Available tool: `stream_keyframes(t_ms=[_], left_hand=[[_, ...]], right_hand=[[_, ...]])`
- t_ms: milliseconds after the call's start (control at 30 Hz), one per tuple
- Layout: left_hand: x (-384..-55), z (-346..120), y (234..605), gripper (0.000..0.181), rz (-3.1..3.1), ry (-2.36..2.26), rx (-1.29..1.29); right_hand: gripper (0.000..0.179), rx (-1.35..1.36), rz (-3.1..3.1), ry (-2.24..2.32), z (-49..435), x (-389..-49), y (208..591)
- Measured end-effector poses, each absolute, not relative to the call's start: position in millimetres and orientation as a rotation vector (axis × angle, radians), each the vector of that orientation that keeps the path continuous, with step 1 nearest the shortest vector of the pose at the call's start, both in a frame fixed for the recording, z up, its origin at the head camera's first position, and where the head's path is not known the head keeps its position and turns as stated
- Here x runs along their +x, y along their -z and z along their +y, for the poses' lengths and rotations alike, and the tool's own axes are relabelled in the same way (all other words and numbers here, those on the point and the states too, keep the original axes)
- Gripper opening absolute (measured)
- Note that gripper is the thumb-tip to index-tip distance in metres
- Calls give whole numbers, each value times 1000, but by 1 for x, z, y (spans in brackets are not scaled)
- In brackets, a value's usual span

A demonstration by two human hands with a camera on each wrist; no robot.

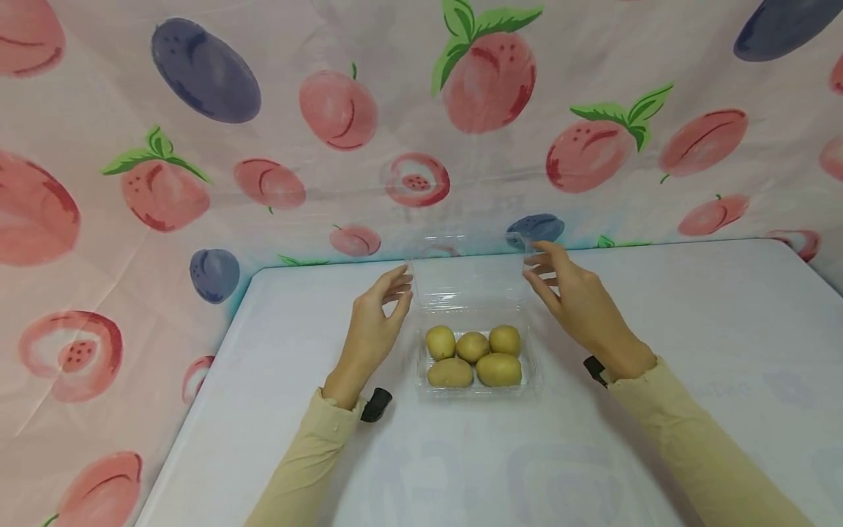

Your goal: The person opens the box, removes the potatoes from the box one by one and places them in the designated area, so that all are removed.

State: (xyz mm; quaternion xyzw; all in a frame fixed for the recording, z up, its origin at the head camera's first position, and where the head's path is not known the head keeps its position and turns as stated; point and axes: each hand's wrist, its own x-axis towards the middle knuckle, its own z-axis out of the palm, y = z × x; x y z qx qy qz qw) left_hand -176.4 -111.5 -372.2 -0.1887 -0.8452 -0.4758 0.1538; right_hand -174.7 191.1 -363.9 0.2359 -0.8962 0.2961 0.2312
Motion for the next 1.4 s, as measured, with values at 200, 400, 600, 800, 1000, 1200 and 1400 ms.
stream_keyframes(t_ms=[200, 400, 600, 800, 1000, 1200, 1400], left_hand=[[-179, -109, 376, 41, -2450, 1420, -498], [-176, -110, 376, 43, -2488, 1401, -496], [-172, -113, 378, 41, -2526, 1378, -490], [-170, -116, 381, 37, -2554, 1378, -477], [-164, -121, 380, 35, -2567, 1364, -483], [-160, -124, 378, 34, -2577, 1349, -473], [-155, -126, 377, 32, -2598, 1379, -451]], right_hand=[[55, 603, -2607, -884, 189, -176, 365], [64, 566, -2712, -911, 187, -177, 366], [67, 546, -2801, -915, 189, -177, 367], [62, 585, -2792, -848, 191, -175, 369], [56, 660, -2717, -749, 191, -175, 370], [52, 710, -2679, -736, 191, -172, 368], [51, 751, -2697, -718, 192, -167, 367]])
